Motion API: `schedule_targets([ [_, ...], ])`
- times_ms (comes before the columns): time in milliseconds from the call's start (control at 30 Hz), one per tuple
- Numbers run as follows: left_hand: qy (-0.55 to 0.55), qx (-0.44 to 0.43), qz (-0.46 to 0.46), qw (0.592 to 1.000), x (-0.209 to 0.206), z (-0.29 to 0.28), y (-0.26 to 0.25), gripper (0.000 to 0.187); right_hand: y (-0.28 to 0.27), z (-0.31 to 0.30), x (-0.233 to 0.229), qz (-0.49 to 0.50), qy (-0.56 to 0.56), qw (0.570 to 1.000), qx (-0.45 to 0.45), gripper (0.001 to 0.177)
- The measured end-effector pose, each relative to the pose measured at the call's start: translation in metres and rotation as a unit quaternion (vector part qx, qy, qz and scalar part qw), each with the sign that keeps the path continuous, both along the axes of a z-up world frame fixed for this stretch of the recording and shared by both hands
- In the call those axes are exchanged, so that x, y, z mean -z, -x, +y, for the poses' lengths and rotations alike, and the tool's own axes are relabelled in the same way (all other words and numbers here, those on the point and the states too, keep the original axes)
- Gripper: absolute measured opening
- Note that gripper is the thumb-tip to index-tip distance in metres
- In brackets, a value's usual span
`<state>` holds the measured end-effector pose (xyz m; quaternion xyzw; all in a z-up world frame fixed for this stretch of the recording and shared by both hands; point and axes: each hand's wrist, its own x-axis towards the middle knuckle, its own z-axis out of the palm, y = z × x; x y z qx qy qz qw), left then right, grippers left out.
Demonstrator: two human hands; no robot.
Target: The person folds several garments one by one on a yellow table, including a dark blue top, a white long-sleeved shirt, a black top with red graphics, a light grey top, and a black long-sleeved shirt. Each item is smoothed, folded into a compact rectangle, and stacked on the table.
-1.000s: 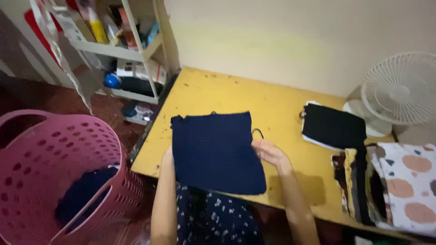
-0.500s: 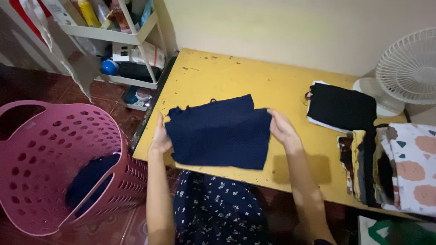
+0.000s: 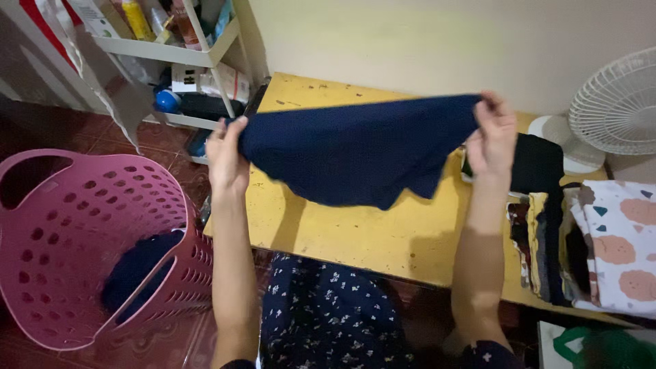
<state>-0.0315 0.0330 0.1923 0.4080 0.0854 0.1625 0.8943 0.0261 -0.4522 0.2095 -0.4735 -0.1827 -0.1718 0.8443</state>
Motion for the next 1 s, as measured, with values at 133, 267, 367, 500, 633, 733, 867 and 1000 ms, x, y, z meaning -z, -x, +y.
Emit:
schedule_targets([
  [133, -0.002, -0.012, -0.132, 0.991, -0.027, -0.009, 0.001, 0.059, -0.001, -0.002, -0.023, 0.055, 0.114, 0.992, -0.008, 0.037],
  [267, 0.018, 0.094, -0.191, 0.977, -0.041, -0.013, 0.01, 0.061, 0.0, -0.003, -0.029, -0.003, 0.115, 0.992, 0.053, 0.042],
  [367, -0.108, 0.164, -0.291, 0.936, -0.04, -0.012, 0.011, 0.075, 0.004, -0.002, -0.026, 0.021, 0.191, 0.98, 0.046, 0.056],
  [500, -0.219, 0.096, -0.129, 0.962, -0.023, 0.007, -0.004, 0.055, 0.008, 0.004, -0.028, 0.045, 0.255, 0.965, 0.028, 0.057],
  [633, -0.297, 0.012, -0.098, 0.95, 0.012, 0.021, -0.026, 0.028, 0.012, 0.011, -0.036, 0.051, 0.228, 0.972, 0.004, 0.03],
  [733, -0.446, -0.002, -0.021, 0.895, 0.069, -0.005, -0.03, 0.026, 0.018, 0.026, -0.031, 0.058, 0.219, 0.974, -0.022, 0.029],
  [867, -0.319, 0.121, 0.028, 0.94, 0.143, -0.061, -0.033, 0.02, 0.016, 0.029, -0.047, 0.045, 0.311, 0.947, 0.063, 0.03],
  [1000, -0.537, 0.141, 0.167, 0.815, 0.192, -0.122, -0.041, 0.041, 0.025, 0.032, -0.05, 0.032, 0.292, 0.955, 0.034, 0.03],
])
